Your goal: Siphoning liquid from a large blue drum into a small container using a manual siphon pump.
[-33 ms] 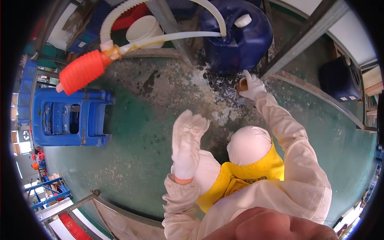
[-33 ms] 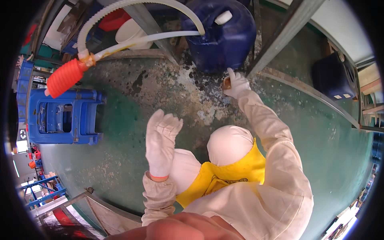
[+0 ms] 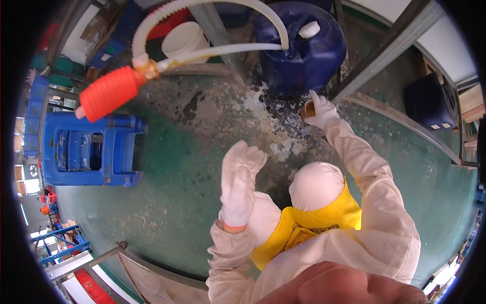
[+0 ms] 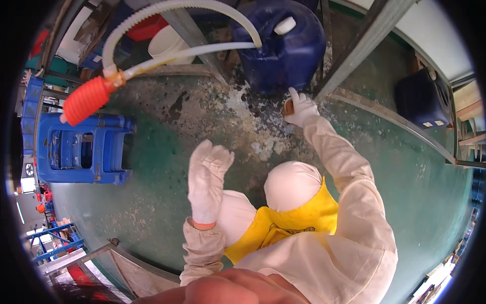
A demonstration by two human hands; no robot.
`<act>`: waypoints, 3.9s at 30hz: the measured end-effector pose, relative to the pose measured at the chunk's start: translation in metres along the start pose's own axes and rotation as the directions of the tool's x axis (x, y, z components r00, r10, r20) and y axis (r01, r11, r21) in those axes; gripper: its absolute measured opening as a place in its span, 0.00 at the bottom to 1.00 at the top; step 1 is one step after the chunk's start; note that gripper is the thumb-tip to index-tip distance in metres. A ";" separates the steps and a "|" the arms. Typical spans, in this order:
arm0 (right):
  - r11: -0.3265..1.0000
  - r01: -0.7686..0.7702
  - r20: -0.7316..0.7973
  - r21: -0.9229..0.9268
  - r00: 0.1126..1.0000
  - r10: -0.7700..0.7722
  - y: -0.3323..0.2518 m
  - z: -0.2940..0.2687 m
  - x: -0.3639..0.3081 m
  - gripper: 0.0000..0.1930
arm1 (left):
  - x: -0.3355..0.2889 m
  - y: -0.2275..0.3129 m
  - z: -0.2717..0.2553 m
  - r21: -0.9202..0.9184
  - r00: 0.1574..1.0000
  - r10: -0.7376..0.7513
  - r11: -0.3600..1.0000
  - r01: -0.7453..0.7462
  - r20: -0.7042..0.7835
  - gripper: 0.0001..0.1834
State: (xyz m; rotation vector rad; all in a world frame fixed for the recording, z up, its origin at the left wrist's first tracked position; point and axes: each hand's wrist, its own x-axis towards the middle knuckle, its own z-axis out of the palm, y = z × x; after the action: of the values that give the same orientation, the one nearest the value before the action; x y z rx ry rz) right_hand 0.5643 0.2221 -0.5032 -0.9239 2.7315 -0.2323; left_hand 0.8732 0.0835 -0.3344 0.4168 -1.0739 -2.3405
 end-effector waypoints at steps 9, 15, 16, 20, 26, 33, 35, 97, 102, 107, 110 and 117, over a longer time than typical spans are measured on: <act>0.969 0.242 -0.059 0.051 0.969 -0.239 -0.069 -0.185 -0.072 0.54 | 0.020 -0.022 -0.049 0.376 0.947 -0.174 0.887 0.269 -0.268 0.28; 0.915 0.391 0.051 0.099 0.916 -0.397 -0.134 -0.359 -0.120 0.53 | -0.025 0.033 -0.030 0.236 0.826 -0.294 0.864 0.445 -0.480 0.25; 0.920 0.379 0.044 0.097 0.922 -0.385 -0.139 -0.386 -0.126 0.53 | -0.032 0.054 -0.015 0.180 0.814 -0.311 0.878 0.443 -0.490 0.25; 0.865 0.489 -0.088 0.114 0.872 -0.481 -0.164 -0.502 -0.144 0.52 | -0.068 0.142 0.037 0.082 0.748 -0.341 0.882 0.464 -0.569 0.21; 0.927 0.340 -0.039 0.157 0.940 -0.339 -0.162 -0.679 -0.155 0.50 | -0.142 0.251 0.085 0.121 0.592 -0.529 0.675 0.728 -0.608 0.15; 0.984 0.166 -0.061 0.070 0.985 -0.162 -0.101 -0.792 -0.107 0.50 | -0.205 0.313 0.109 0.104 0.613 -0.606 0.663 0.741 -0.508 0.13; 0.994 0.112 -0.054 0.007 0.992 -0.111 -0.065 -0.803 -0.086 0.51 | -0.203 0.316 0.131 0.123 0.651 -0.505 0.729 0.673 -0.567 0.15; 0.747 -0.629 0.147 0.214 0.777 0.612 0.193 -0.717 -0.161 0.54 | -0.062 0.198 0.303 0.635 0.600 -0.407 0.062 0.770 -0.689 0.24; 0.378 -0.530 0.307 0.759 0.804 0.510 0.269 -0.657 -0.162 0.29 | -0.059 0.205 0.296 0.602 0.583 -0.422 0.104 0.792 -0.694 0.23; -0.147 -0.464 0.482 0.874 0.781 0.398 0.262 -0.674 -0.174 0.08 | -0.052 0.205 0.296 0.607 0.609 -0.411 0.152 0.780 -0.679 0.23; -0.212 -0.422 0.470 0.881 0.827 0.308 0.257 -0.691 -0.174 0.08 | -0.052 0.203 0.297 0.616 0.625 -0.388 0.167 0.770 -0.677 0.22; -0.266 -0.249 0.314 0.931 0.919 0.238 0.229 -0.758 -0.125 0.08 | -0.055 0.200 0.295 0.633 0.602 -0.382 0.058 0.772 -0.701 0.22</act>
State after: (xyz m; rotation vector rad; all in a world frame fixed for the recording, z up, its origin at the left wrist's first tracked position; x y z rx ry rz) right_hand 0.3142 0.5321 0.1921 0.2379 1.4832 -1.9364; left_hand 0.8442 0.1848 0.0104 2.0336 -2.3114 -1.6853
